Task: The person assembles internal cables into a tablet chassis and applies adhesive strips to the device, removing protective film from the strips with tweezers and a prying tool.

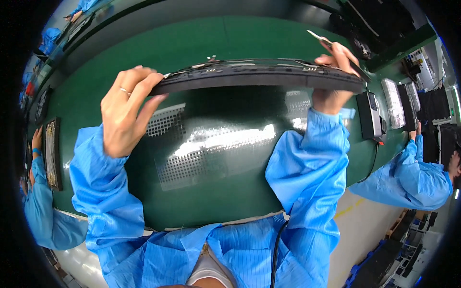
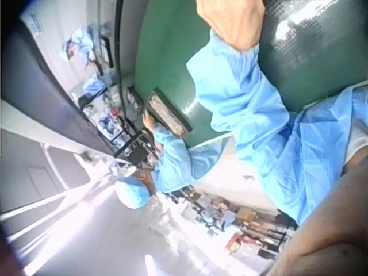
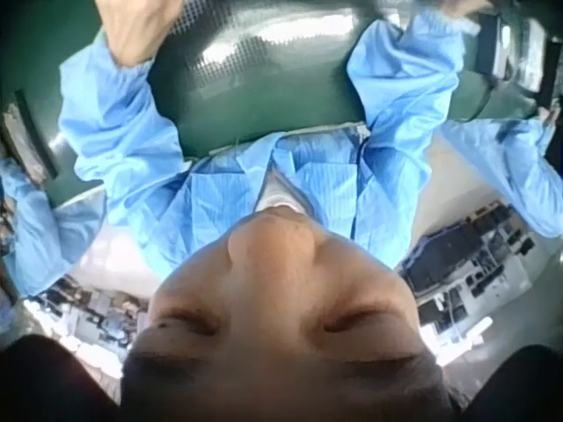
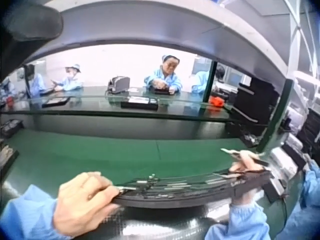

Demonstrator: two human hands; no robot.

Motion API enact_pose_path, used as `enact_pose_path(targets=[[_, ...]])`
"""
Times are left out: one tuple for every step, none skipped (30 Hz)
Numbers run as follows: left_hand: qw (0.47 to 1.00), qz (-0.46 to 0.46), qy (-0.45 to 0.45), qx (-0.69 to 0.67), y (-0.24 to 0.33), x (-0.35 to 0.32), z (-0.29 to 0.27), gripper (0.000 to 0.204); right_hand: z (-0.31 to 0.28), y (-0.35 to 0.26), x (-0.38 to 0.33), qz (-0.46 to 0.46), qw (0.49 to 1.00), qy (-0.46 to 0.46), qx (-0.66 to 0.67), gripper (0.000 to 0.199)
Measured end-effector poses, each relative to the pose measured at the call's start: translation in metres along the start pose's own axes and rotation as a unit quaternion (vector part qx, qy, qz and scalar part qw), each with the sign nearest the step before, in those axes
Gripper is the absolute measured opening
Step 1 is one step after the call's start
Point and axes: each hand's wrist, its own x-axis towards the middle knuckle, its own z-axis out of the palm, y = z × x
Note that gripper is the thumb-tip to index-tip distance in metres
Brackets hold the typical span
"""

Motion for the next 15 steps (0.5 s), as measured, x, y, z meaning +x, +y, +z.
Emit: enact_pose_path(targets=[[1.0, -0.002, -0.004, -0.005, 0.006, 0.001, 0.0, 0.033, -0.006, 0.01, 0.001, 0.069, 0.997, 0.007, 0.012, 0.019], [0.999, -0.01, 0.004, -0.033, 0.012, 0.001, 0.0, 0.033, -0.009, 0.021, 0.0, 0.14, 0.99, 0.014, 0.028, 0.019], [0.998, -0.015, 0.015, -0.063, 0.015, 0.001, 0.002, 0.033, -0.014, 0.029, -0.003, 0.156, 0.987, -0.008, 0.032, 0.02], [0.996, 0.012, 0.006, -0.087, 0.017, -0.001, 0.006, 0.033, -0.021, 0.038, -0.007, 0.17, 0.984, -0.03, 0.035, 0.02], [0.996, 0.044, 0.005, -0.074, 0.018, -0.003, 0.01, 0.028, -0.036, 0.056, -0.011, 0.13, 0.988, -0.078, 0.012, 0.02], [0.995, 0.076, 0.004, -0.062, 0.019, -0.006, 0.013, 0.024, -0.038, 0.053, -0.007, 0.137, 0.987, -0.078, 0.012, 0.02], [0.993, 0.096, -0.003, -0.063, 0.02, -0.012, 0.018, 0.024, -0.041, 0.047, 0.001, 0.207, 0.978, -0.017, 0.016, 0.02], [0.993, 0.094, 0.007, -0.077, 0.024, -0.017, 0.022, 0.024, -0.042, 0.04, 0.008, 0.277, 0.96, 0.043, 0.02, 0.02], [0.992, 0.096, 0.016, -0.076, 0.028, -0.022, 0.028, 0.024, -0.046, 0.027, 0.011, 0.255, 0.966, 0.041, 0.016, 0.019], [0.992, 0.099, 0.025, -0.075, 0.032, -0.027, 0.034, 0.023, -0.051, 0.01, 0.012, 0.216, 0.975, 0.035, -0.046, 0.019], [0.992, 0.094, 0.023, -0.077, 0.035, -0.033, 0.038, 0.023, -0.049, -0.006, 0.007, 0.185, 0.981, 0.015, -0.064, 0.018], [0.993, 0.11, 0.02, -0.049, 0.037, -0.038, 0.042, 0.019, -0.046, -0.02, 0.001, 0.155, 0.985, -0.005, -0.08, 0.017], [0.992, 0.127, 0.016, -0.02, 0.04, -0.043, 0.046, 0.016, -0.041, -0.031, -0.009, 0.161, 0.984, -0.007, -0.081, 0.017], [0.992, 0.124, 0.016, -0.024, 0.042, -0.046, 0.051, 0.016, -0.033, -0.043, -0.021, 0.181, 0.98, -0.059, -0.06, 0.015], [0.991, 0.128, 0.023, -0.002, 0.043, -0.049, 0.055, 0.013, -0.023, -0.052, -0.037, 0.2, 0.973, -0.112, -0.034, 0.013]])
